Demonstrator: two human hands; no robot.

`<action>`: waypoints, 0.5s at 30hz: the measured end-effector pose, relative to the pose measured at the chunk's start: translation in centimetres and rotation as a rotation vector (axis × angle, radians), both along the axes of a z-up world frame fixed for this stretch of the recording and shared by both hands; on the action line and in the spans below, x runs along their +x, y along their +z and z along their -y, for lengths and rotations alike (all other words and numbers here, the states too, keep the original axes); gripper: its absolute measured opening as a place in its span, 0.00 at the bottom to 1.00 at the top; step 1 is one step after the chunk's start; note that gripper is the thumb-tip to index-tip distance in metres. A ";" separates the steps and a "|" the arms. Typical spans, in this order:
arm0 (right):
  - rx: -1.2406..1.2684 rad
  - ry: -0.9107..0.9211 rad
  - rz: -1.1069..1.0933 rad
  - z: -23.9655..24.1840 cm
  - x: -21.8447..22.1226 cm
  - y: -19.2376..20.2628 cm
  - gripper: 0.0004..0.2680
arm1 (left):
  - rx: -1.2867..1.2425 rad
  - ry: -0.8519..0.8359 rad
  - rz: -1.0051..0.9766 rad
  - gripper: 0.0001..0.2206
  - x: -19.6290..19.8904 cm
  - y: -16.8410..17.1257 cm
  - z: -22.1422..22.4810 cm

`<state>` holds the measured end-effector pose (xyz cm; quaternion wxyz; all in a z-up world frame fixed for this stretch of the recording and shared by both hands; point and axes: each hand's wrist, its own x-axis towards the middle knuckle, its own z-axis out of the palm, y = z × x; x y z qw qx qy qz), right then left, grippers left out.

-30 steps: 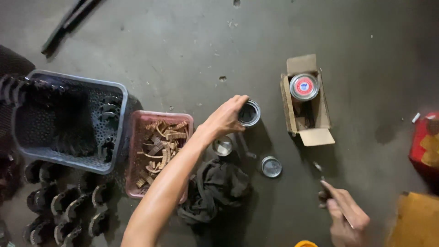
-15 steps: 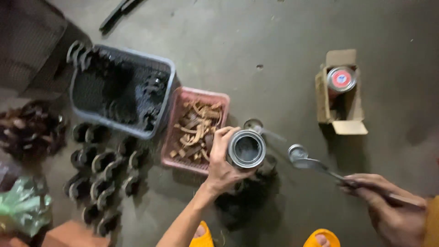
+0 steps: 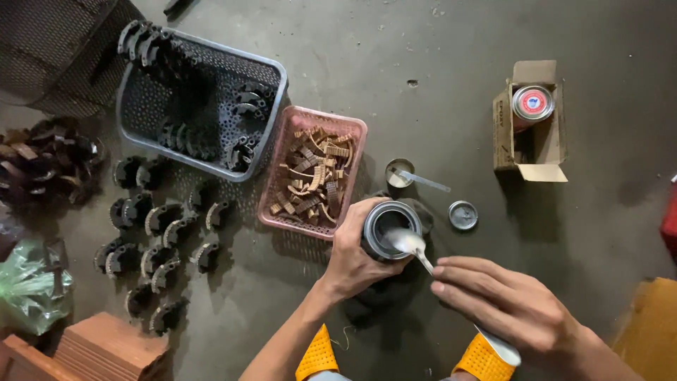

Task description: Cleaning a metal cup and then mixing two components from separate cans into a smaller container using a spoon.

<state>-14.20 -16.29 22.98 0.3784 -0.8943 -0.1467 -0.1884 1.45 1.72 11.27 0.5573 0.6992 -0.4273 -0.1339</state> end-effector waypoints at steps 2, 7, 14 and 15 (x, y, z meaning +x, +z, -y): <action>-0.109 -0.009 0.032 -0.1 0.0 -0.6 0.16 | -0.022 0.004 0.021 0.39 -0.4 -0.2 0.0; -0.181 0.003 0.049 -0.1 0.0 -1.4 0.15 | -0.015 -0.026 0.023 0.40 -0.8 0.9 -0.3; 0.032 -0.025 -0.110 1.1 -0.9 -0.4 0.12 | 0.013 -0.065 0.080 0.43 -0.4 -0.3 -0.3; 0.035 -0.025 -0.112 1.2 -0.8 -0.4 0.12 | 0.016 -0.066 0.077 0.43 -0.3 -0.2 -0.3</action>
